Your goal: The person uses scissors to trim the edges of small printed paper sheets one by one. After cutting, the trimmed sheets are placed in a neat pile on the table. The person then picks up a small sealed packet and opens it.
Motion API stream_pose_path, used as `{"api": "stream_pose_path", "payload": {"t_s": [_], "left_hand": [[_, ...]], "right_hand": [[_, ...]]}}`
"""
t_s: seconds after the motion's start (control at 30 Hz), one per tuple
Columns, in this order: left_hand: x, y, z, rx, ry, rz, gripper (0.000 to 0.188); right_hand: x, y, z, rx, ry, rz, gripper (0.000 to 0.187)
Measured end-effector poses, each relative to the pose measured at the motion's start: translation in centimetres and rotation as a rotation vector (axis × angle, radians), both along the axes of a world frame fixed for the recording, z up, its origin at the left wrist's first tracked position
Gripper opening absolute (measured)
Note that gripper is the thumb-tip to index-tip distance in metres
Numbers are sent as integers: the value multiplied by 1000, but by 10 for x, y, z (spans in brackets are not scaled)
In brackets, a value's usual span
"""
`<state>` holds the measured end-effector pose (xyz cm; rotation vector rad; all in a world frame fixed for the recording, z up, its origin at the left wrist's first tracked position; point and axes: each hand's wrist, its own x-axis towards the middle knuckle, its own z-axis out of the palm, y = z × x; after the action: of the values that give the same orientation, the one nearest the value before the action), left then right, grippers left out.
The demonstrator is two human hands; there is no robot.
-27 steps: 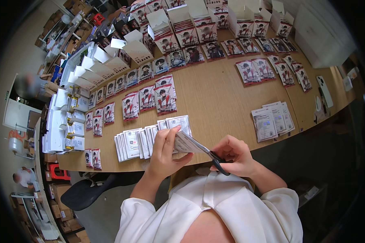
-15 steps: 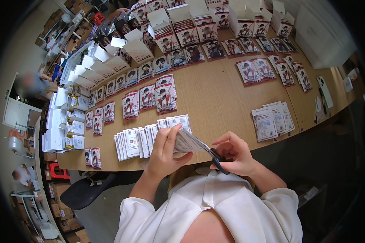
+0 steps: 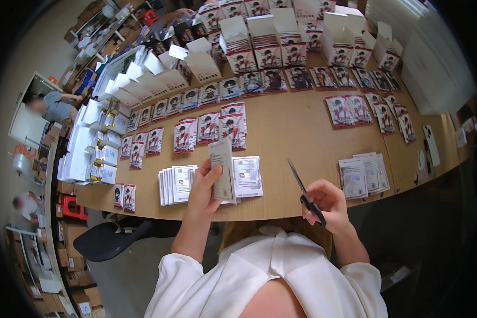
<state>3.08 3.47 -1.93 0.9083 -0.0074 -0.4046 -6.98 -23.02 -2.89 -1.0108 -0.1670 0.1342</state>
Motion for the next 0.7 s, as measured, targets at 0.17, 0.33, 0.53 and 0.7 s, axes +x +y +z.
{"api": "stream_pose_path", "payload": {"t_s": [0.17, 0.33, 0.53, 0.7], "left_hand": [[-1, -16, 20, -299, 153, -64, 48], [-2, -10, 34, -661, 194, -172, 54], [-3, -4, 11, -241, -237, -105, 62], [-2, -13, 10, 230, -534, 143, 72]], "right_hand": [[2, 10, -12, 36, 22, -53, 34], [2, 12, -15, 6, 67, -86, 34], [6, 21, -8, 199, 51, -6, 34], [3, 37, 14, 345, 136, 298, 32]]}}
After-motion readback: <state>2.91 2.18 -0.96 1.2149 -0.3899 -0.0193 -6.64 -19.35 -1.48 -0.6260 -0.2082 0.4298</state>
